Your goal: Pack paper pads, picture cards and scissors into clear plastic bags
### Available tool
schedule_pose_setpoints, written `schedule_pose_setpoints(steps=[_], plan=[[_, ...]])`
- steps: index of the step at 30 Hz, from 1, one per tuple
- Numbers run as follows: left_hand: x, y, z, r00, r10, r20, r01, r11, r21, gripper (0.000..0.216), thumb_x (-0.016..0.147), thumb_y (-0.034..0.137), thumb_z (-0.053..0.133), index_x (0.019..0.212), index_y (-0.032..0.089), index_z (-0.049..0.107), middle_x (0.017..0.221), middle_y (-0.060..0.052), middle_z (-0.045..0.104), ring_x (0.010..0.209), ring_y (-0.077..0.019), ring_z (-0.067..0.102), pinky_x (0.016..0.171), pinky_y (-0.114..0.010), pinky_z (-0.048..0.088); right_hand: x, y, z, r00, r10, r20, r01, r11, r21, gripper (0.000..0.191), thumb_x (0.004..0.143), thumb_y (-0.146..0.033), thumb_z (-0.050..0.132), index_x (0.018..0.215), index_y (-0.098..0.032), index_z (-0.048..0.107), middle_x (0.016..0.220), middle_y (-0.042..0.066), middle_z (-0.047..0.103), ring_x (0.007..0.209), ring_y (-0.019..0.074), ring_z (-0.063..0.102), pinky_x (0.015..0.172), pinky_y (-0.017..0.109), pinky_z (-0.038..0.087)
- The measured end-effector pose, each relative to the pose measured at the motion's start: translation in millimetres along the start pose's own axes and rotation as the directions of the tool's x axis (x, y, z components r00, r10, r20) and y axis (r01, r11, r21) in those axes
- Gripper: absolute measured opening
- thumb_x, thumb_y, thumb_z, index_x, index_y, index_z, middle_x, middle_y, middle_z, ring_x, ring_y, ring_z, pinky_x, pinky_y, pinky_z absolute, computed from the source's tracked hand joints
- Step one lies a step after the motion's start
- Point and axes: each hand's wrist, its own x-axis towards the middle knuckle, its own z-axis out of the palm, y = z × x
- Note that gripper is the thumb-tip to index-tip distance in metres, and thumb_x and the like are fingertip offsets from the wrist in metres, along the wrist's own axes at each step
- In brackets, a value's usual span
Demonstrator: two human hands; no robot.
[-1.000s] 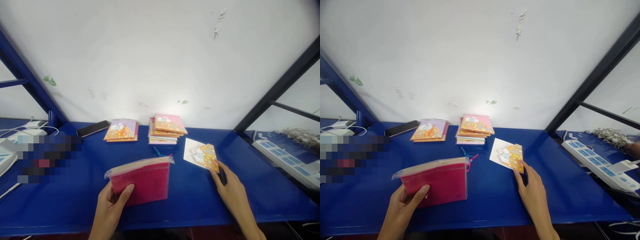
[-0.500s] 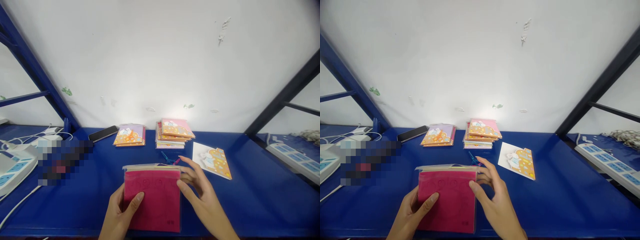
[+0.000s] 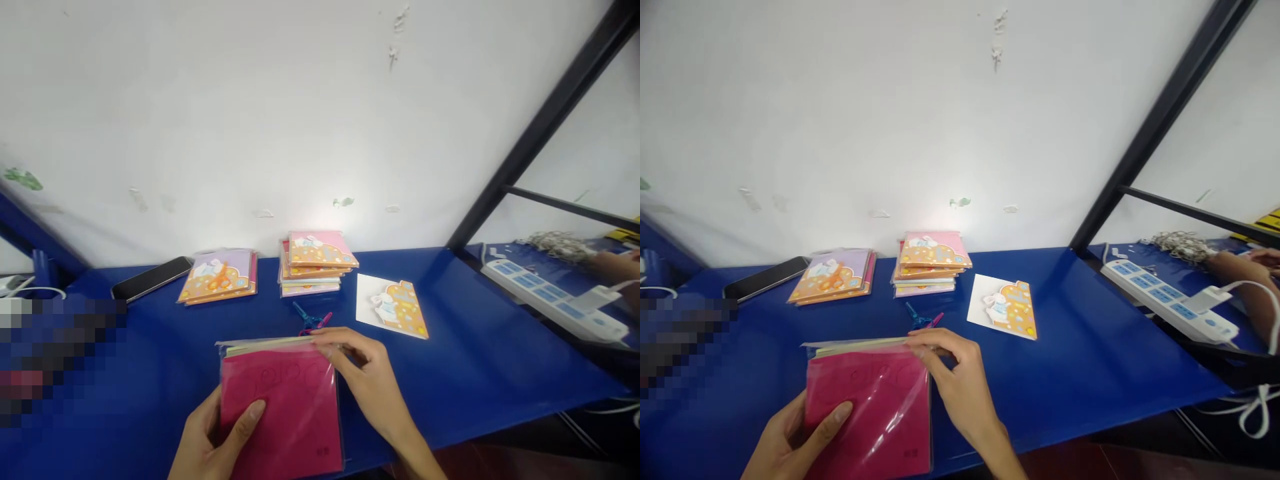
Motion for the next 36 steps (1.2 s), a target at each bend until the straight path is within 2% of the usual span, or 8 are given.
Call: schedule_pose_setpoints(steps=[7, 13, 19, 23, 29, 31, 33, 36], plan=[[11.1, 25.1, -8.2, 0.983, 0.185, 0.012, -0.184, 0.970, 0.158, 0.043, 0.081, 0.050, 0.076, 0.108, 0.016, 0.075, 0.106, -0.011, 0.080, 0.104, -0.0346, 0.073, 0.089, -0.039, 0.058, 19.3, -3.9, -4.6, 0.994, -0.109, 0.025, 0.111, 0.988, -0.103, 0.012, 0.094, -0.032, 0.068, 0.092, -0.027, 0.080, 0.109, 0.004, 0.079, 0.103, 0.0233, 0.073, 0.091, 0.036, 0.058], [18.0, 37.5, -12.4, 0.926, 0.378, -0.007, -0.376, 0.924, 0.068, 0.038, 0.086, 0.041, 0.073, 0.118, 0.021, 0.068, 0.108, -0.006, 0.077, 0.101, -0.0263, 0.071, 0.085, -0.029, 0.055, 21.5, -5.8, -3.6, 0.964, -0.257, 0.060, 0.264, 0.944, -0.196, 0.012, 0.094, -0.027, 0.067, 0.091, -0.027, 0.078, 0.104, 0.005, 0.079, 0.103, 0.0241, 0.072, 0.086, 0.036, 0.059], [19.1, 35.4, 0.4, 0.854, 0.509, -0.103, -0.518, 0.849, -0.102, 0.042, 0.088, 0.055, 0.065, 0.110, 0.020, 0.067, 0.095, -0.004, 0.069, 0.083, -0.0201, 0.064, 0.073, -0.025, 0.050, 15.7, -2.4, -0.2, 0.939, -0.332, 0.087, 0.343, 0.914, -0.215, 0.013, 0.094, -0.020, 0.067, 0.100, -0.027, 0.077, 0.109, 0.004, 0.077, 0.104, 0.0222, 0.072, 0.087, 0.034, 0.058], [20.2, 33.1, 9.3, 0.849, 0.501, -0.166, -0.511, 0.859, -0.023, 0.026, 0.089, 0.042, 0.070, 0.104, 0.022, 0.067, 0.099, -0.001, 0.065, 0.086, -0.0168, 0.063, 0.075, -0.022, 0.049, 12.7, -1.6, 3.3, 0.961, -0.269, 0.066, 0.277, 0.940, -0.199, 0.012, 0.096, -0.023, 0.065, 0.104, -0.027, 0.074, 0.115, 0.003, 0.076, 0.106, 0.0212, 0.072, 0.091, 0.033, 0.057], [22.2, 25.2, -2.5, 0.883, 0.425, -0.198, -0.432, 0.902, 0.010, 0.026, 0.086, 0.039, 0.073, 0.105, 0.023, 0.067, 0.101, -0.001, 0.068, 0.091, -0.0196, 0.065, 0.077, -0.023, 0.051, 16.2, -4.2, -11.6, 0.987, -0.093, 0.131, 0.119, 0.972, -0.201, 0.033, 0.103, -0.037, 0.055, 0.135, -0.031, 0.056, 0.127, 0.005, 0.072, 0.114, 0.0220, 0.070, 0.100, 0.038, 0.055], [22.5, 23.8, -9.2, 0.886, 0.404, -0.226, -0.415, 0.910, 0.000, 0.027, 0.085, 0.038, 0.075, 0.106, 0.023, 0.067, 0.100, 0.000, 0.068, 0.089, -0.0181, 0.064, 0.076, -0.022, 0.050, 23.3, -0.7, -23.1, 0.991, -0.044, 0.128, 0.087, 0.931, -0.355, 0.032, 0.105, -0.040, 0.048, 0.134, -0.030, 0.058, 0.125, 0.006, 0.073, 0.110, 0.0237, 0.071, 0.099, 0.042, 0.054], [22.7, 23.7, -14.7, 0.880, 0.399, -0.259, -0.415, 0.910, -0.010, 0.025, 0.085, 0.038, 0.076, 0.104, 0.024, 0.068, 0.098, 0.002, 0.067, 0.088, -0.0162, 0.062, 0.074, -0.019, 0.048, 32.1, 5.9, -32.5, 0.988, -0.053, 0.146, 0.129, 0.809, -0.574, 0.033, 0.103, -0.042, 0.050, 0.130, -0.028, 0.063, 0.125, 0.008, 0.072, 0.113, 0.0272, 0.069, 0.102, 0.048, 0.052], [23.1, 25.4, -18.2, 0.861, 0.402, -0.312, -0.428, 0.904, -0.017, 0.019, 0.086, 0.038, 0.075, 0.096, 0.024, 0.070, 0.093, 0.004, 0.064, 0.083, -0.0140, 0.057, 0.071, -0.017, 0.046, 42.9, 17.4, -35.4, 0.938, -0.066, 0.340, 0.309, 0.602, -0.736, 0.049, 0.096, -0.049, 0.062, 0.139, -0.025, 0.061, 0.142, 0.012, 0.063, 0.134, 0.0330, 0.055, 0.112, 0.055, 0.043]])
